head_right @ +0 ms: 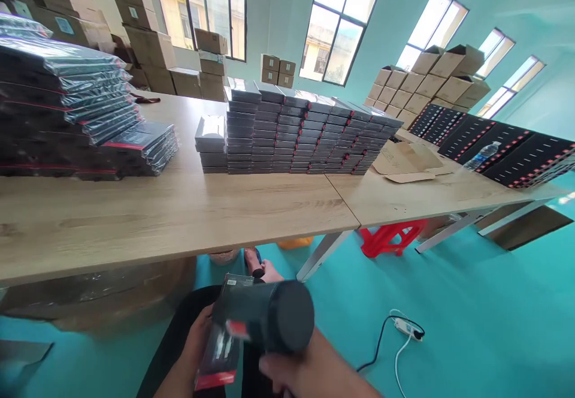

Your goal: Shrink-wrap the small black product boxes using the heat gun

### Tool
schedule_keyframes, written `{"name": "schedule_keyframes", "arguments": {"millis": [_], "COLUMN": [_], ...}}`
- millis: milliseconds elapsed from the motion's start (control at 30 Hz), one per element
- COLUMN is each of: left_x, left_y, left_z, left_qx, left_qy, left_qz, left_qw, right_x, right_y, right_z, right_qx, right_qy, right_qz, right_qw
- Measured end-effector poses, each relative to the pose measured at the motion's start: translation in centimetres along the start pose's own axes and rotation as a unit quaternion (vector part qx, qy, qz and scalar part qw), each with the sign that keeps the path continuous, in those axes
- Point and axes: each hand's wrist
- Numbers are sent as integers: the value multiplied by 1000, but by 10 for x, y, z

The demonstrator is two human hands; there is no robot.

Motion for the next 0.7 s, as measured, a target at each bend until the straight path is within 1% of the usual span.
{"name": "schedule_keyframes", "arguments": {"millis": [100,133,233,300,367,467,533,633,700], "left_x": [-10,-13,-15,-14,-13,-14,-14,-15,-16], "left_y": [8,10,13,14,16,17,17,16,16], "left_z": [-2,-3,-5,-6,-6,-5,-6,-6,-6], "left_qx": [-1,-3,-18,-34,-46,-44,-41,-61,-77], "left_qy": [-54,-57,-39,-39,-40,-19,-8,-3,-3], "left_qz": [56,60,34,28,28,0,-11,16,41], "left_qw": [997,997,999,998,998,999,999,998,996], "right_x": [12,13,3,-8,-16,-19,-19,-23,-25], "right_y": [-9,-13,-23,-24,-20,-14,-14,-18,-20], "right_z": [12,13,4,-6,-15,-20,-21,-22,-26], "right_qx": [-5,-9,-49,-80,-87,-60,-23,32,46], "right_qy": [-38,-37,4,16,20,49,70,83,81], "right_qz": [-49,-52,-7,22,24,-11,-27,-16,-10], "right_qw": [998,998,999,996,996,997,997,996,996]}}
Point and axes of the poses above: each hand's wrist, its own x-axis towards the middle knuckle, its own y-axis out of the palm, z = x × y, and after that the axes turned 4 degrees about y, right-handed
